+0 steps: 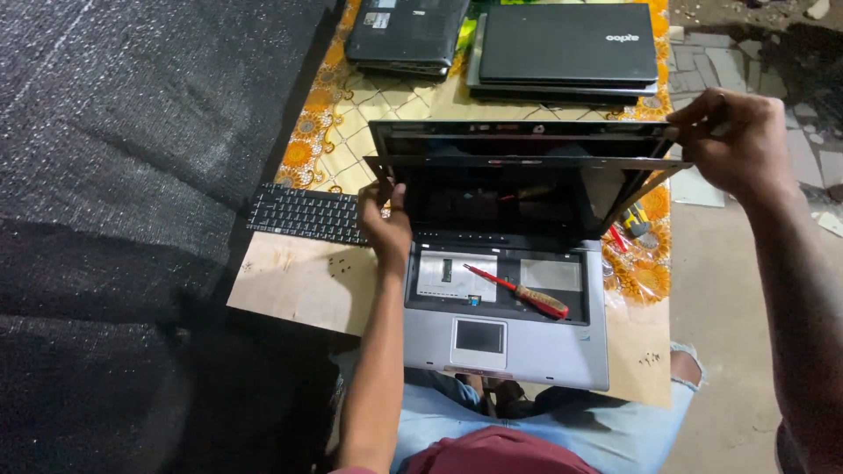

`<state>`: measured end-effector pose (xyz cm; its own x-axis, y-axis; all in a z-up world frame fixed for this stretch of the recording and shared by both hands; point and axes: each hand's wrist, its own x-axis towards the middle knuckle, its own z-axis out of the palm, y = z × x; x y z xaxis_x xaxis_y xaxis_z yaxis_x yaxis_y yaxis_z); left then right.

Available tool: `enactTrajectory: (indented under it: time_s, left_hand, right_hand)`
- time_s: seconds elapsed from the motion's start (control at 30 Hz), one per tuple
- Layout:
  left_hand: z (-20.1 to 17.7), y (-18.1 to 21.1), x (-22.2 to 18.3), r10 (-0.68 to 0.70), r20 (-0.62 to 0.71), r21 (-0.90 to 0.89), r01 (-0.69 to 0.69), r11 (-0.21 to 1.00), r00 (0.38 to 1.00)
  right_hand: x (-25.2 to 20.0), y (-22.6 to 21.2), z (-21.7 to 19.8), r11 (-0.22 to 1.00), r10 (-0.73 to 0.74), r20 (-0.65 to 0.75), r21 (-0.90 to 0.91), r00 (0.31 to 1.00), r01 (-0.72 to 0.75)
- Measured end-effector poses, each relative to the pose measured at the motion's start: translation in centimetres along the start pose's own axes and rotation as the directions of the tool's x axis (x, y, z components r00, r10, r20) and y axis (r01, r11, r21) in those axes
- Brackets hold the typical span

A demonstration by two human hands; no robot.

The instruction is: Disassembling a laptop by prying the screen bezel using a screwdriver and hands.

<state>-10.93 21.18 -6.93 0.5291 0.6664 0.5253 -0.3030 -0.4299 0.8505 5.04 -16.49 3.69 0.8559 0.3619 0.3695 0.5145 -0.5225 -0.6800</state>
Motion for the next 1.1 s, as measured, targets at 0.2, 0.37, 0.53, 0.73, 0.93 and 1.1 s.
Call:
enactTrajectory:
  time_s: [0.2,0.37,0.53,0.73,0.93,1.1]
  left_hand:
    - [-0.3,0.2,-0.3,-0.061,0.086,0.145,0.048,0.988,0.994]
    - [-0.7,1.1,-0.6,0.074,0.071,0.259,-0.09,0.962,0.995]
    - [-1.5,-1.7,-0.7,-0.047,0.141,-0.001,0.048,0.999,0.989]
    - [-1.9,-4.0,-2.6,-0.346,0.177,0.241,0.301,0.923,0.921]
    - [-2.2,-5.5,-4.1,-0.258,0.165,0.157,0.233,0.96,0.952]
    - [-2.8,-6.5,-5.3,0.024,0.122,0.072,-0.032,0.997,0.992]
  right_hand:
    - [-0.2,1.1,0.3,0.998,0.0,-0.024,0.065,1.0,0.002]
    - [0.1,0.2,0.1,1.0,-0.001,-0.01,0.0,1.0,0.001]
    - [-0.3,-2.0,-0.3,0.996,0.077,0.037,-0.039,0.996,-0.076]
    - [-0.5,-0.8,-0.4,0.998,-0.006,0.025,-0.06,1.0,0.008]
    - [-0.2,2.2,0.0,0.998,-0.06,0.003,0.034,0.998,0.06]
    - [-0.1,1.2,-0.2,0.99,-0.102,0.03,-0.096,0.994,0.104]
